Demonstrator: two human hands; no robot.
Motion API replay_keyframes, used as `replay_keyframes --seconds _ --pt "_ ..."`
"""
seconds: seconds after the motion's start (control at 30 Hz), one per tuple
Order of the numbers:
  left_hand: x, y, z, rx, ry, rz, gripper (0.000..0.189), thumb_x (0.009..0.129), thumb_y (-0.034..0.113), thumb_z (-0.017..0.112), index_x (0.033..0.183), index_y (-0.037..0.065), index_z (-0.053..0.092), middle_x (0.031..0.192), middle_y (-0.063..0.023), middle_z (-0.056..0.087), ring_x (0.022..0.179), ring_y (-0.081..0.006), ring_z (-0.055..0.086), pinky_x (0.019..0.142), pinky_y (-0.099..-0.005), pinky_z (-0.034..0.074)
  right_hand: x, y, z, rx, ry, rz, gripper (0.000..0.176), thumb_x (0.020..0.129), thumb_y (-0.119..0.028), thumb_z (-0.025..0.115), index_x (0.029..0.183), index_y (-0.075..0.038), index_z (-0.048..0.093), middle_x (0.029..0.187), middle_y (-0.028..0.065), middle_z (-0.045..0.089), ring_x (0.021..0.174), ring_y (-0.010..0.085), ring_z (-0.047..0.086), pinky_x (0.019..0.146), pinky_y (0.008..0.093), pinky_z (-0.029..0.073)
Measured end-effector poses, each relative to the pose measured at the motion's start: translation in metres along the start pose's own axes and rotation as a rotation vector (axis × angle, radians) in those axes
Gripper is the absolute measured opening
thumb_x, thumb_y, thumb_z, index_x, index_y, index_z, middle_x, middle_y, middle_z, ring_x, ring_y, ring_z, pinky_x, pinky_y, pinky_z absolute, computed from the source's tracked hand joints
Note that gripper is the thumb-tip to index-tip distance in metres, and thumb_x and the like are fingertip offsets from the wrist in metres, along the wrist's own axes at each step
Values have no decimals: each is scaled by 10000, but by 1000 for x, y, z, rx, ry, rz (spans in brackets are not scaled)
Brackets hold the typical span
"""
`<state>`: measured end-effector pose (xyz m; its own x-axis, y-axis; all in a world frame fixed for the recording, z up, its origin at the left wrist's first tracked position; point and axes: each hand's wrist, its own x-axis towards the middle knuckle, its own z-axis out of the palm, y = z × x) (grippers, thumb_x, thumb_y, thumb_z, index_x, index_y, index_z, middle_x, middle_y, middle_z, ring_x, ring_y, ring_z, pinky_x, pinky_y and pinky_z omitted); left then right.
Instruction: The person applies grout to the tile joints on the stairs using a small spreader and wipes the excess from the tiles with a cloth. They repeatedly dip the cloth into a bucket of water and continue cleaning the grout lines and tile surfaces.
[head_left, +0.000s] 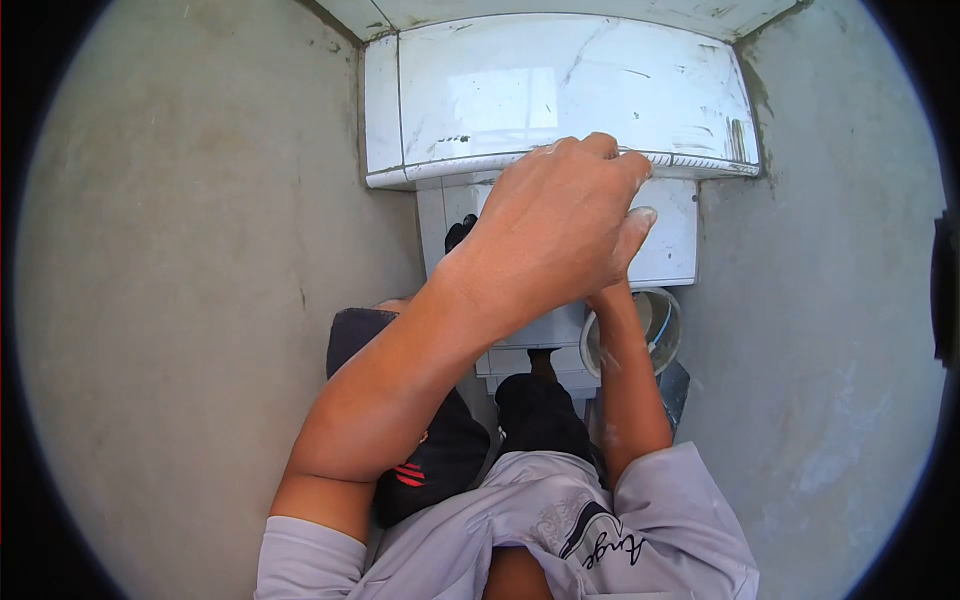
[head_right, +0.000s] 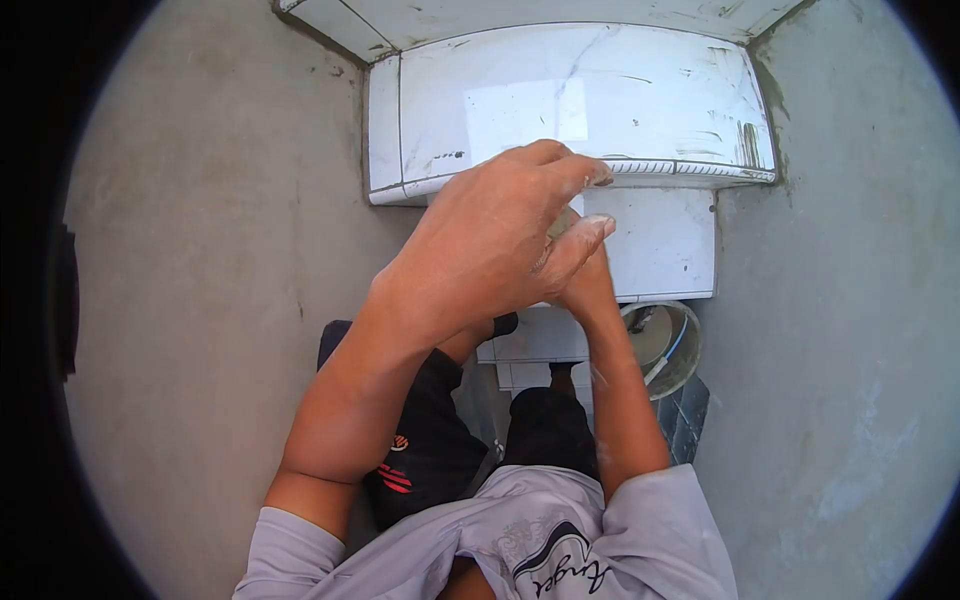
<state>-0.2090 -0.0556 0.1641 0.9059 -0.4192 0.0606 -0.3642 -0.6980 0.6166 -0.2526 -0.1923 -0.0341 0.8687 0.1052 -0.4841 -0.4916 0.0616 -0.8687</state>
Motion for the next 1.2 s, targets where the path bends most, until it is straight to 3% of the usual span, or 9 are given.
replay_keyframes --seconds 0.1,0.27,0.47,0.57,0.67,0.77,0.97,1.03,1.2 --pt "-12 -11 14 89 -191 -69 392 911 263 708 1201 1 680 1051 -202 689 974 -392 672 858 -453 545 -78 30 -69 310 125 115 497 956 -136 649 1418 4 530 1227 125 669 1120 244 651 980 371 522" --pt "-3 -32 24 121 -367 -212 515 939 328 709 1334 7 629 1271 -234 667 1112 -357 674 958 -418 526 -144 163 -204 151 530 158 528 934 -36 601 1450 14 498 1302 136 650 1121 223 642 973 346 504" --pt "12 -78 40 294 -285 -307 599 956 398 694 1423 40 578 1383 -241 614 1301 -374 579 1083 -446 461 -166 204 -235 -43 341 294 456 927 -43 622 1372 46 571 1266 146 665 1121 217 633 979 333 491" --pt "9 -102 45 298 -254 -350 642 955 426 688 1452 45 548 1389 -257 603 1344 -404 537 1119 -458 430 -152 235 -235 363 755 170 443 931 -56 625 1356 61 583 1267 149 675 1149 224 624 986 344 488" --pt "16 -129 54 413 -264 -337 708 959 448 678 1497 31 482 1498 -271 495 1413 -421 457 1141 -470 409 -142 325 -259 80 741 337 457 888 -88 659 1323 46 618 1257 215 690 1170 297 651 984 370 499" --pt "15 -143 74 470 -216 -360 747 969 469 659 1521 18 437 1555 -295 411 1451 -423 403 1175 -463 366 -133 374 -241 -551 344 328 450 830 -105 675 1266 7 672 1179 284 697 1134 405 668 961 409 520" --pt "10 -153 81 348 -370 -502 868 974 601 568 1535 -34 382 1592 -317 330 1492 -430 329 1227 -429 288 -74 424 -210 -782 126 355 425 764 -138 686 1181 -70 730 1056 277 715 1048 449 677 903 507 546" --pt "10 -143 86 464 -400 -525 914 967 653 528 1562 -17 344 1627 -303 266 1505 -429 300 1234 -433 278 -58 439 -202 -814 217 342 377 772 -186 703 1127 -63 736 1042 269 720 1043 448 679 896 509 547" --pt "21 -133 90 454 -375 -542 905 961 663 534 1572 22 347 1642 -274 259 1511 -425 292 1238 -437 269 -46 454 -218 -694 -72 255 373 791 -252 729 1085 -23 733 1042 269 724 1044 428 690 894 477 551"
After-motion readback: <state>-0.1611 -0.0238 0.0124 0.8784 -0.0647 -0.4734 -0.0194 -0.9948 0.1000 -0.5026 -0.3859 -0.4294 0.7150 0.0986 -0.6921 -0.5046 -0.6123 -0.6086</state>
